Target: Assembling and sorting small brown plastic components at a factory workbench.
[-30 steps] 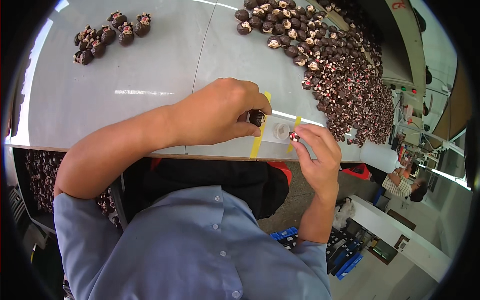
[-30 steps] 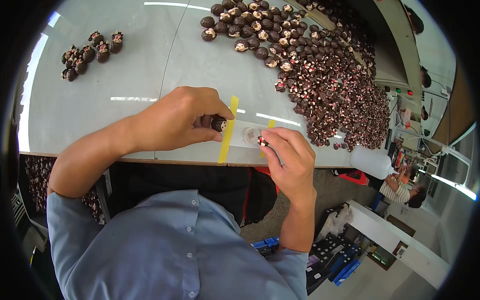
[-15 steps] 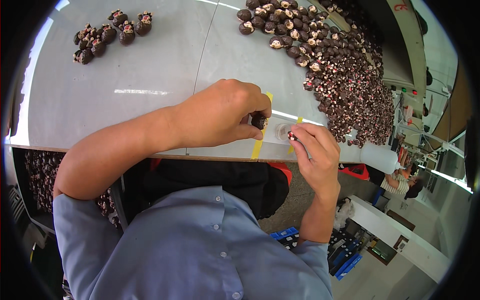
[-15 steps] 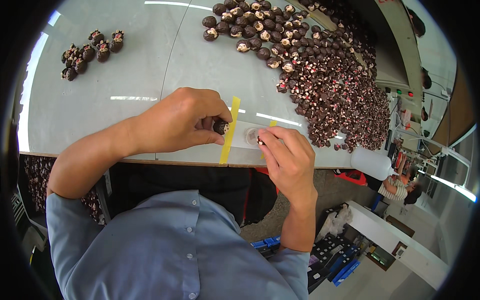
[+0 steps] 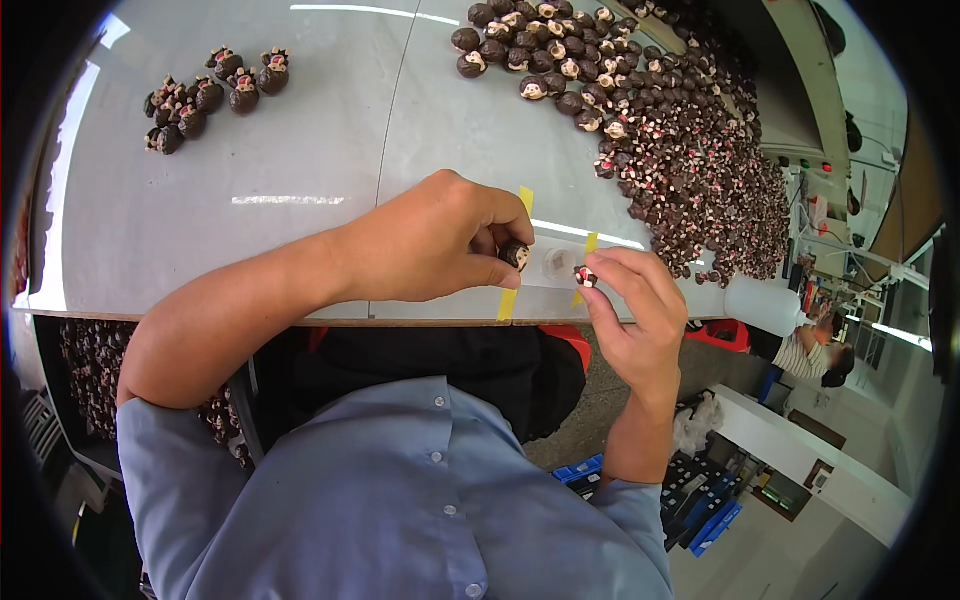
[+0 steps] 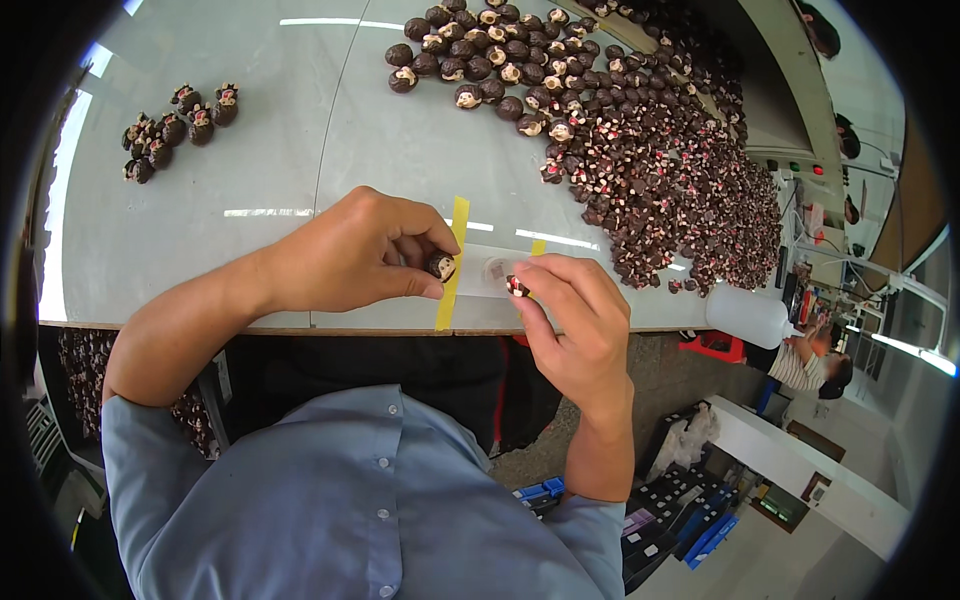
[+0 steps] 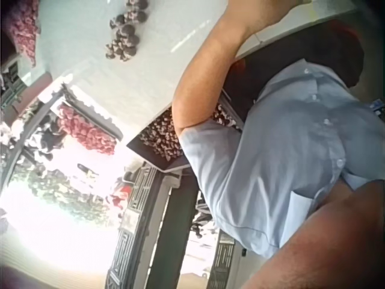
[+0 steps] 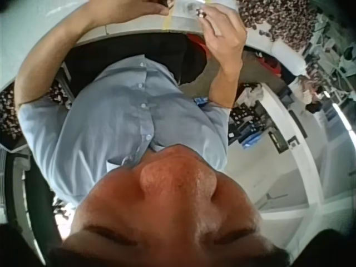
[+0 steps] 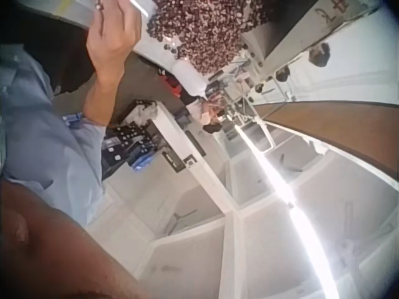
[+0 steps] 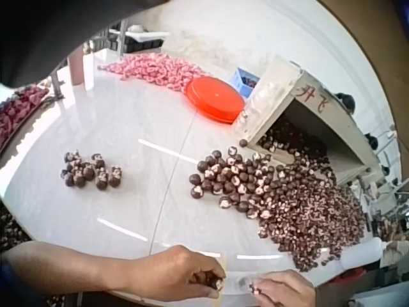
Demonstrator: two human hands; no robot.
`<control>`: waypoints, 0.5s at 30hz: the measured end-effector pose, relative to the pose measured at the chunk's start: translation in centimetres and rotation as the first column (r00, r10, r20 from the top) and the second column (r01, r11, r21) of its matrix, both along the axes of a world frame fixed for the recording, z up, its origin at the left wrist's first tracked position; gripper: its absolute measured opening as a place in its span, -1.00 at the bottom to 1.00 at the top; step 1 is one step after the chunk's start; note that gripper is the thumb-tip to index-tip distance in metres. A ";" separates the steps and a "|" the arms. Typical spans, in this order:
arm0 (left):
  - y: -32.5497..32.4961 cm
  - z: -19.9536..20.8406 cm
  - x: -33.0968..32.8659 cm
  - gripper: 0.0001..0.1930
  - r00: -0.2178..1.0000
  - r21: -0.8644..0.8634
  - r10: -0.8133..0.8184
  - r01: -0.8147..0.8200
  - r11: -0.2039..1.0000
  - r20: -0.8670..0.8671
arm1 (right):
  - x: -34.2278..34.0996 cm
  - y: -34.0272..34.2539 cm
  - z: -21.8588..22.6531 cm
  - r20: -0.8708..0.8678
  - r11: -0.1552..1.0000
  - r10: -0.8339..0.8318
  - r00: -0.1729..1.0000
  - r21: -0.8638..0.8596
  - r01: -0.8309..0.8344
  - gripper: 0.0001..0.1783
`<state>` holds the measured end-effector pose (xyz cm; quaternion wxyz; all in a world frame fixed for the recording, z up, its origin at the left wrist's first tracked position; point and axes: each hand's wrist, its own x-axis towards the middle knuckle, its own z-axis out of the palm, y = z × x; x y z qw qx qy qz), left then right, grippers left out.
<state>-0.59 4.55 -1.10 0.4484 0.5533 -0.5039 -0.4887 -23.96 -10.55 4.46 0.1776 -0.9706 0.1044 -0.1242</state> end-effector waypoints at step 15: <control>-0.2 0.0 -0.2 -0.62 0.970 0.109 -0.041 0.069 0.992 -0.241 | 1.9 2.9 -2.1 0.249 0.972 -0.057 0.967 0.234 -0.003 -0.61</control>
